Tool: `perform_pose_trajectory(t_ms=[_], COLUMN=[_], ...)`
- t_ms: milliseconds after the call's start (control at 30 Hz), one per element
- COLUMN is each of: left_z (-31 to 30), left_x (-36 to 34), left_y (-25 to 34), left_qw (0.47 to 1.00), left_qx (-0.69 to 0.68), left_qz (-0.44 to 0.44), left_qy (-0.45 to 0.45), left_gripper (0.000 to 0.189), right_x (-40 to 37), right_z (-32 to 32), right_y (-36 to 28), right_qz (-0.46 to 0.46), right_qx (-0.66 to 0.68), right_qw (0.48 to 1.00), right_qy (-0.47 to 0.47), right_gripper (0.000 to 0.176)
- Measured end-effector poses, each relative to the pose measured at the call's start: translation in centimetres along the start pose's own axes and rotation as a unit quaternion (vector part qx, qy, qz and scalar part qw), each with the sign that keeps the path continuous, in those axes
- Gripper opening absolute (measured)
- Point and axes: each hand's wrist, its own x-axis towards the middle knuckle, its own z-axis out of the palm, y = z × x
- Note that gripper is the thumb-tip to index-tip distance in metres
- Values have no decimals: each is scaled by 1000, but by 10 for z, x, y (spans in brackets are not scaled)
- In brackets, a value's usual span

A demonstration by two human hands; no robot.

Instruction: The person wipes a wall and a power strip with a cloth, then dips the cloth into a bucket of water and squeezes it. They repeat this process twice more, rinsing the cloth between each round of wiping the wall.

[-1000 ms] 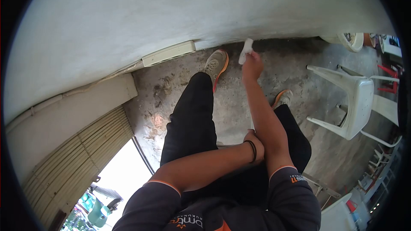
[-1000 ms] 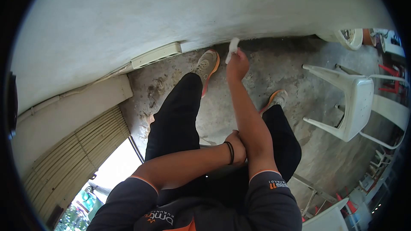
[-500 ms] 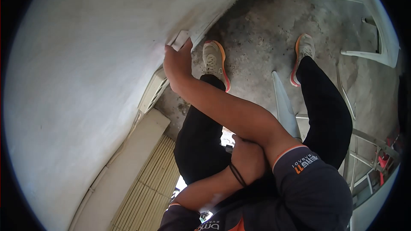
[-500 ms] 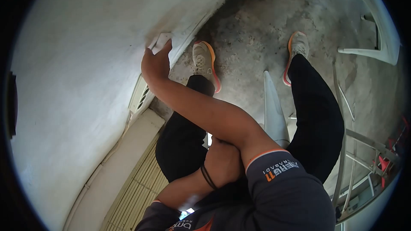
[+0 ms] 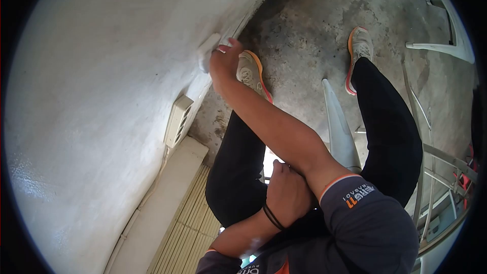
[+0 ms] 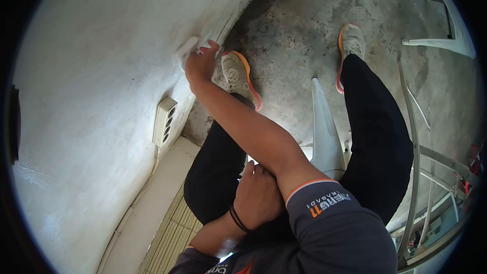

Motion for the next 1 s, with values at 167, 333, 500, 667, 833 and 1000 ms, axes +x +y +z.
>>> perform_pose_trajectory(t_ms=[167,333,500,667,833,1000], left_z=[-7,-7,-13,-8,-21,-12], left_x=[5,16,33,54,65,64], left_y=[5,3,6,17,24,25], left_qw=[997,998,998,985,996,994], left_qx=[-24,-48,-22,-168,-71,-93], left_qz=[-9,-20,-41,41,10,36], left_qy=[-70,-23,-46,-27,-44,-39], left_gripper=[43,44,44,40,36,38], right_x=[-24,-25,58,217,257,156], right_z=[27,18,14,-33,-82,-61], right_y=[19,37,36,-4,-47,20], right_qz=[-51,-221,-214,-102,-94,-273], right_qx=[76,-126,-170,-236,-268,-284], right_qw=[994,963,961,966,957,919], right_qy=[-63,-91,47,5,53,-34], right_gripper=[71,76,72,81,75,66])
